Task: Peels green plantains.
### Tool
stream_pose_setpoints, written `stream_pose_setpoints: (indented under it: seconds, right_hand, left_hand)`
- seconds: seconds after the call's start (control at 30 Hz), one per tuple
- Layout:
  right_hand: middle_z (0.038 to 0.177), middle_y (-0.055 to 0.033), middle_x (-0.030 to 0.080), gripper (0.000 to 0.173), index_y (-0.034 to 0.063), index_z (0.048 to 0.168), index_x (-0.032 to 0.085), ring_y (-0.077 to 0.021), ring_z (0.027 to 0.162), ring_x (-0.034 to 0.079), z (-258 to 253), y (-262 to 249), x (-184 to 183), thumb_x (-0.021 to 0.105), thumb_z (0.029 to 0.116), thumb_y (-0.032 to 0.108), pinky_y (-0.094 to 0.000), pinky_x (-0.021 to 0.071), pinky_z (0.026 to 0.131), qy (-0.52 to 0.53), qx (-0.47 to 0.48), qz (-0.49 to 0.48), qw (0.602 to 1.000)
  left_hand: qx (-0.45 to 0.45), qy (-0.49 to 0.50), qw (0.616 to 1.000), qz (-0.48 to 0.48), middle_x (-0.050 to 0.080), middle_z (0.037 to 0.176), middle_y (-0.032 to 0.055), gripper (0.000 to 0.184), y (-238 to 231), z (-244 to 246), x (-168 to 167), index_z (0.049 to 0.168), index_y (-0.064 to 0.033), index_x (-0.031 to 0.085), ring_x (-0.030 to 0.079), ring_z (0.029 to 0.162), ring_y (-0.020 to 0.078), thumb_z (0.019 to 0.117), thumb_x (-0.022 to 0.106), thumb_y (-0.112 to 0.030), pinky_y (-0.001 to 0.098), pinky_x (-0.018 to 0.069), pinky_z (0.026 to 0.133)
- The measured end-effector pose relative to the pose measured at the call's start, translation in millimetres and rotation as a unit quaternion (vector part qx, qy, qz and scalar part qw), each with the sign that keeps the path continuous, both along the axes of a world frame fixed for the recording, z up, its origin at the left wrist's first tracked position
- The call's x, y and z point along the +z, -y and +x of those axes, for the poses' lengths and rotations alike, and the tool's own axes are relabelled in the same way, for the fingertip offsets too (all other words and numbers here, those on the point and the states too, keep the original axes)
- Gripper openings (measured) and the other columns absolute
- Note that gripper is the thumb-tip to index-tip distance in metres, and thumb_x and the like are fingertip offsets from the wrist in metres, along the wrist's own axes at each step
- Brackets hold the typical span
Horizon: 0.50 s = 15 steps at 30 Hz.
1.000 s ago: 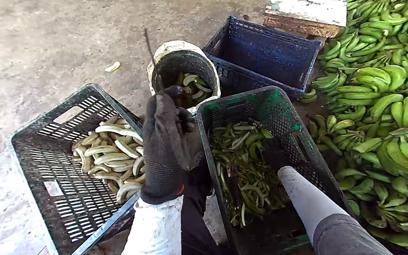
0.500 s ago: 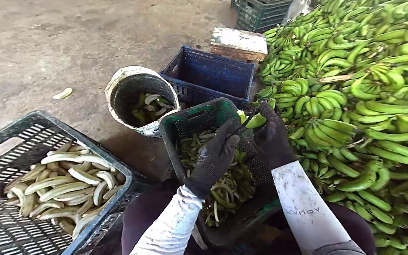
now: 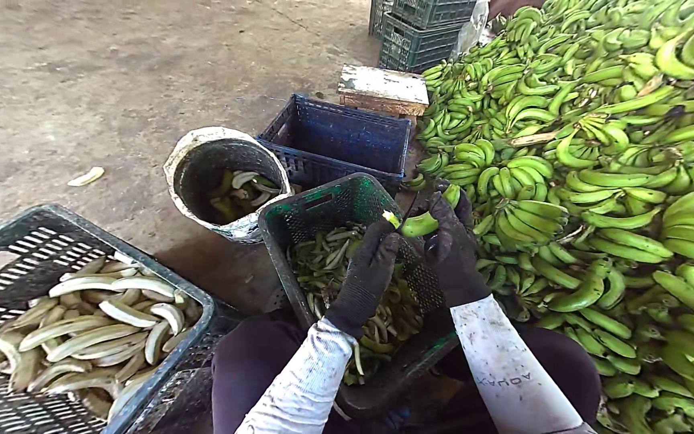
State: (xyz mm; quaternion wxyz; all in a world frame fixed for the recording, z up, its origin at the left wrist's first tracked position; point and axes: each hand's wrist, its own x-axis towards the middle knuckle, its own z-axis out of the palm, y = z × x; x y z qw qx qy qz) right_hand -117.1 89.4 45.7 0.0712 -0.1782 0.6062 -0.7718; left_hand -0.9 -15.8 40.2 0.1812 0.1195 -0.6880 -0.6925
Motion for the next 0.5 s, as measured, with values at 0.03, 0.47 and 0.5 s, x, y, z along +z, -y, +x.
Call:
stream_pose_setpoints:
  seconds: [0.03,0.47,0.5]
  right_hand:
    - [0.116,-0.0008,0.065,0.04,0.0267,0.144,0.048,-0.0127,0.096,0.065,0.2,-0.7,-2.4,0.055,0.1049,0.032,-0.0309,0.0572,0.075,-0.014,0.005,0.002,1.0]
    - [0.105,-0.0033,0.068,0.034,0.0228,0.139,0.056,-0.0106,0.084,0.067,-25.4,-31.3,-1.5,0.053,0.1047,0.025,-0.026,0.0579,0.072,0.147,0.27,0.063,0.949]
    - [0.105,-0.0041,0.069,0.037,0.0227,0.139,0.055,-0.0121,0.085,0.068,-31.3,-34.7,0.9,0.055,0.1024,0.026,-0.0285,0.0597,0.072,0.148,0.33,0.069,0.93]
  left_hand:
    - [0.001,-0.006,1.0,0.024,0.058,0.084,0.0029,0.025,-0.1,-1.1,-1.2,0.125,-0.0101,0.058,0.056,0.068,0.0105,0.1101,0.043,-0.023,0.0262,0.05,0.062]
    - [-0.133,0.096,0.978,0.133,0.06,0.081,0.0007,0.024,2.2,7.6,18.1,0.126,-0.0092,0.059,0.057,0.066,0.0064,0.1088,0.046,-0.019,0.0193,0.048,0.058]
    - [-0.123,0.09,0.98,0.131,0.061,0.081,0.0002,0.023,6.1,8.0,18.5,0.125,-0.0099,0.059,0.057,0.066,0.0056,0.1089,0.045,-0.019,0.0182,0.0471,0.057]
